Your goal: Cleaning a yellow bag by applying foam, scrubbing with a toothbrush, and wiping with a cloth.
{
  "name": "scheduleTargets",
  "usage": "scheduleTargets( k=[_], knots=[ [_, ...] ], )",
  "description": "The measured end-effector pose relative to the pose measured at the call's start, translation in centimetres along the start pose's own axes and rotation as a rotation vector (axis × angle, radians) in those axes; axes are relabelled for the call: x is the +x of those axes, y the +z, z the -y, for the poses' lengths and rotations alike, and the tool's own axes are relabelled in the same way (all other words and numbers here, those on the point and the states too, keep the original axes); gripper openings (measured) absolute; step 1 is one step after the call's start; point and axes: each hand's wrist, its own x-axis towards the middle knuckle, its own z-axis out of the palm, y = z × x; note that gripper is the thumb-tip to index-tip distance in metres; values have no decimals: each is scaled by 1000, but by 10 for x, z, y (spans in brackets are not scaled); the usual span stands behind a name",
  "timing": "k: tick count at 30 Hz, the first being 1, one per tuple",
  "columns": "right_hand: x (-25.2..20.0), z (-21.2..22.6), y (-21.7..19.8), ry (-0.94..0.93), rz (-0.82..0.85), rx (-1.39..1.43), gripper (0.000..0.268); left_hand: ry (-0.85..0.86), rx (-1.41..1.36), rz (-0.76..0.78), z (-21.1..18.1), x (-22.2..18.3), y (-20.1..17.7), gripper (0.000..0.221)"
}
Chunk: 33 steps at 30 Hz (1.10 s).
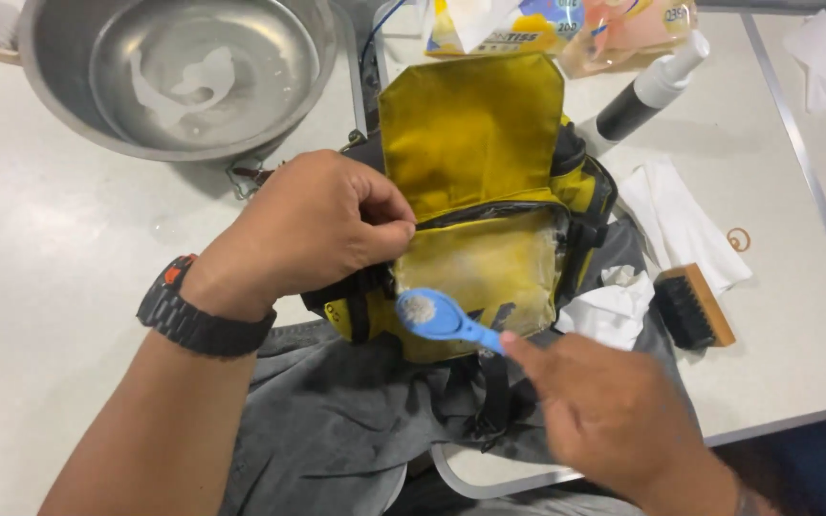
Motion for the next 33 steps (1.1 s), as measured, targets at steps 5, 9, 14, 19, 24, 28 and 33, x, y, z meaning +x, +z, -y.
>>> scheduleTargets(
  k=[5, 9, 14, 19, 24, 28, 33],
  knots=[
    [7, -20, -1, -115, -49, 1, 66, 71, -10, -20, 7, -1, 2, 21],
    [5, -29, -7, -196, 33, -115, 78, 118, 49, -34, 11, 1, 4, 21],
    [1, -32, -2, -206, 69, -62, 74, 110, 37, -33, 11, 2, 1, 18],
    [-1, -27, -5, -84, -132, -78, 47, 140, 43, -55, 14, 2, 5, 19],
    [-6, -30, -9, -149, 69, -121, 65, 131, 43, -42, 13, 3, 5, 19],
    [-5, -30, -5, -89, -28, -85, 54, 86, 17, -44, 10, 1, 3, 20],
    [-1, -28, -11, 45, -133, -38, 32, 134, 23, -51, 14, 4, 6, 19]
  ],
)
